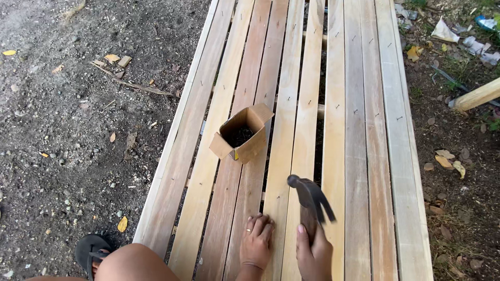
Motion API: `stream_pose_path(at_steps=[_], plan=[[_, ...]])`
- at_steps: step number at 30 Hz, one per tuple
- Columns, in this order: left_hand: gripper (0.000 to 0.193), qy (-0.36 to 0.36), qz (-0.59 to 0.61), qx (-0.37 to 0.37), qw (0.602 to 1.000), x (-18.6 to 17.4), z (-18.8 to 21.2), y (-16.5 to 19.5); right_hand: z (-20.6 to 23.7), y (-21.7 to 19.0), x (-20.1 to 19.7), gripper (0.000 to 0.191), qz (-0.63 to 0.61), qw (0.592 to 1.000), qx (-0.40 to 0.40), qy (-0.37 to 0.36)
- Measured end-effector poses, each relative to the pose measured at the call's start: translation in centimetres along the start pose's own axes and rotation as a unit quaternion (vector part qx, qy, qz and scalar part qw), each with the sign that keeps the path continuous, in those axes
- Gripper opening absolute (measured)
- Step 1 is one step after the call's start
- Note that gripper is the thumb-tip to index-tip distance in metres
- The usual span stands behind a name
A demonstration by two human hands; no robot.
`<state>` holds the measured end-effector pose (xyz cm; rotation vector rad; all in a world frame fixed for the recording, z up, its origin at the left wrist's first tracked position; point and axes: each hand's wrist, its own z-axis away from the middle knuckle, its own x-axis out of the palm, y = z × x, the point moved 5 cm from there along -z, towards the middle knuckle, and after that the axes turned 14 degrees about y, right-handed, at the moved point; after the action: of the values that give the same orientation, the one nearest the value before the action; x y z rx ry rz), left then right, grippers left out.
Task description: The person hammers nails into the wooden slats of an outdoor bench frame, taking nails one at a time from a cardboard nail box and driving them into the planks with a claw hammer. They reposition along the bench and steady the slats with their free hand between nails.
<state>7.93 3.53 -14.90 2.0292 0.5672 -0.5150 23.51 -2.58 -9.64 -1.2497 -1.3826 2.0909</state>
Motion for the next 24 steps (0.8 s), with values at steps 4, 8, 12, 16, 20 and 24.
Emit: stream_pose_path(at_steps=[4, 8, 12, 16, 20, 24], plan=[[0.027, -0.018, -0.013, -0.001, 1.000, 0.1, 0.1, 0.0, 2.2, -0.2, -0.7, 0.050, -0.110, 0.991, -0.071, 0.002], [0.031, -0.023, -0.018, 0.002, 1.000, 0.5, 0.2, -0.2, 0.8, 2.6, 2.2, 0.032, 0.129, 0.985, 0.079, -0.082], [0.033, -0.017, -0.018, 0.001, 1.000, 0.4, 0.4, -0.2, -1.3, 2.4, 2.6, 0.031, -0.042, 0.982, 0.182, -0.025], [0.033, -0.029, -0.018, -0.001, 0.999, 0.4, 0.3, -0.3, -5.2, 0.1, 5.8, 0.037, -0.062, 0.987, 0.141, -0.036], [0.030, -0.024, -0.016, 0.006, 1.000, 0.3, 0.2, -0.2, -7.0, -2.2, 8.2, 0.038, 0.048, 0.990, -0.108, 0.070], [0.029, 0.039, 0.050, -0.055, 0.996, -0.9, -1.4, -0.5, -6.8, -1.2, 8.9, 0.038, 0.102, 0.992, -0.040, 0.062]])
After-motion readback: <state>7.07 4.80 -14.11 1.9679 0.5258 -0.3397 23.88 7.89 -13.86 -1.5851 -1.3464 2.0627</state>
